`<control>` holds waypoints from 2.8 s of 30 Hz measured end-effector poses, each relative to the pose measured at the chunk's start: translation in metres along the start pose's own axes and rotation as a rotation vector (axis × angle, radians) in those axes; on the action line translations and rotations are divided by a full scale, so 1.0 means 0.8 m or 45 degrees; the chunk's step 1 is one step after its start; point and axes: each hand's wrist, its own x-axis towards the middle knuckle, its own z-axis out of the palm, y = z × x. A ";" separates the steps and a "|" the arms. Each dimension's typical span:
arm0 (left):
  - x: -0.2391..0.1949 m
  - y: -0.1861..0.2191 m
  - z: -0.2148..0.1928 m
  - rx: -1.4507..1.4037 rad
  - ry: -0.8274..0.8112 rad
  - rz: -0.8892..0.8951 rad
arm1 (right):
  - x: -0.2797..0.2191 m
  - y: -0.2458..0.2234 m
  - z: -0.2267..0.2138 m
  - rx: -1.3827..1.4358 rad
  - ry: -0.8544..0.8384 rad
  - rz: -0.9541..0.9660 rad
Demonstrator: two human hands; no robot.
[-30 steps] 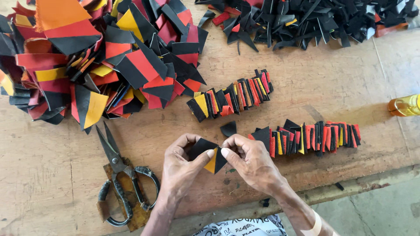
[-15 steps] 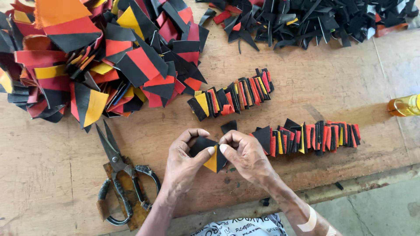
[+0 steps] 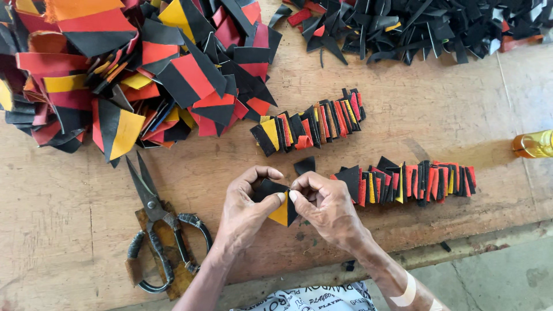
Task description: The person repeatedly picks small triangular leather pieces in red, yellow, and black, aligns them with black strips, and stacks them into neat piles on a wooden table. A pair of shears and a small container are visible nearby but not used.
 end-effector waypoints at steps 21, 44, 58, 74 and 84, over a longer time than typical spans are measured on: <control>-0.009 0.003 0.005 0.026 -0.002 0.051 | 0.006 -0.019 -0.021 0.334 -0.178 0.274; -0.011 0.020 0.012 0.083 -0.082 -0.041 | -0.006 -0.034 -0.028 -0.105 -0.136 0.230; -0.011 0.011 0.010 0.132 -0.008 -0.053 | 0.003 -0.037 -0.028 -0.514 -0.013 -0.417; -0.034 0.047 0.027 0.678 0.040 -0.079 | -0.001 -0.028 -0.030 -1.153 -0.150 -1.012; -0.038 0.031 0.006 0.150 -0.061 -0.038 | 0.021 -0.077 -0.072 -0.956 0.249 -0.896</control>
